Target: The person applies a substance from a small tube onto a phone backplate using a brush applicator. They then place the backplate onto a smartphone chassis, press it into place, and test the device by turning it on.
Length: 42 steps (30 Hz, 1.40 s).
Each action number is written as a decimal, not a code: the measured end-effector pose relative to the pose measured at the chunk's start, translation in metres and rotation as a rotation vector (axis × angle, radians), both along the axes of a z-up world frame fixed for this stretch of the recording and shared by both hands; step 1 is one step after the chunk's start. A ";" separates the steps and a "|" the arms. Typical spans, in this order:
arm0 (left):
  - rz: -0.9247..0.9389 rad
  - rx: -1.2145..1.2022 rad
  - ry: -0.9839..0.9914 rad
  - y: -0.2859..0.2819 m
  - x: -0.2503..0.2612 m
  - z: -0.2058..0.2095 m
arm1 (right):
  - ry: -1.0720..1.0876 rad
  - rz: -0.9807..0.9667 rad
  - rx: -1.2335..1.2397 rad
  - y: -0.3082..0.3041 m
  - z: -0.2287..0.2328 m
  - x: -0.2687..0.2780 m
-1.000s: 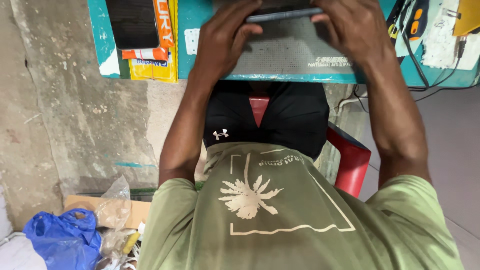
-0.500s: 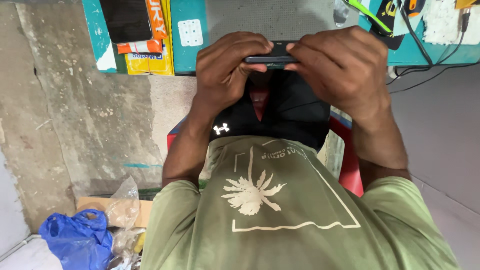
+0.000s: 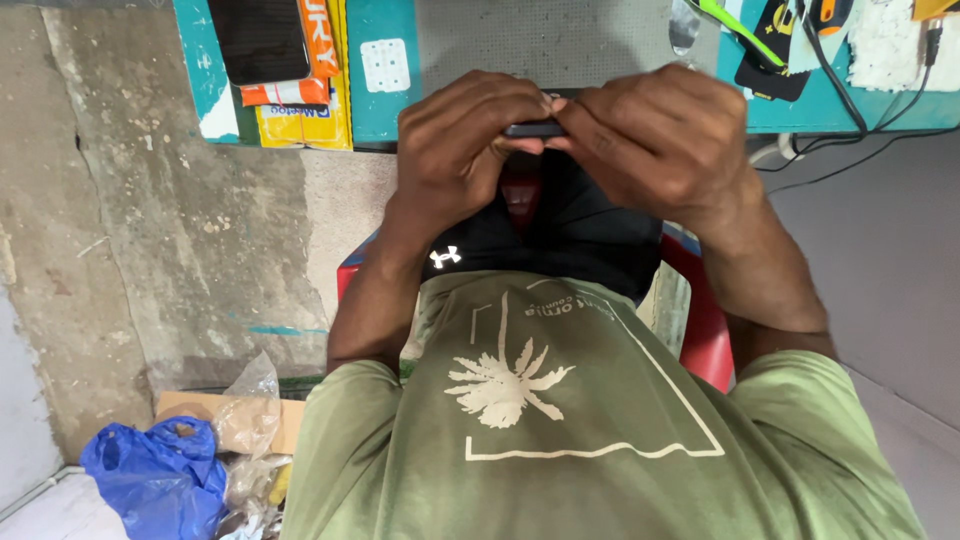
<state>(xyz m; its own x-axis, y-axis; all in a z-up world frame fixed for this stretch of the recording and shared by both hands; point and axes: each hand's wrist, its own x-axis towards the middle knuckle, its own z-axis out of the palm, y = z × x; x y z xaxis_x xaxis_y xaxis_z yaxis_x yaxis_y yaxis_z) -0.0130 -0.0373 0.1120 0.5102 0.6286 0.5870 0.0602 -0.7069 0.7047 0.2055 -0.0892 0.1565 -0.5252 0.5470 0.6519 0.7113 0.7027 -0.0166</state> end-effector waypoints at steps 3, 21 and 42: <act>0.010 0.013 -0.031 -0.002 0.002 0.003 | -0.010 0.011 0.053 0.003 0.000 -0.002; -0.108 -0.425 -0.173 -0.008 -0.005 -0.007 | 0.579 -0.125 -0.220 -0.027 -0.060 0.008; -0.167 -0.529 -0.190 -0.051 0.015 -0.058 | 1.507 -0.133 -0.222 -0.058 -0.151 -0.013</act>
<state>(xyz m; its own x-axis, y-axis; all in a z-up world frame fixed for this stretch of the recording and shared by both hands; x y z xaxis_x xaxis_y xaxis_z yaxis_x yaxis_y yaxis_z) 0.0020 -0.0883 0.0537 0.5442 0.7809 0.3068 -0.1842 -0.2455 0.9517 0.1921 -0.1474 0.0050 0.5901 0.6906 0.4181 -0.0078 0.5227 -0.8525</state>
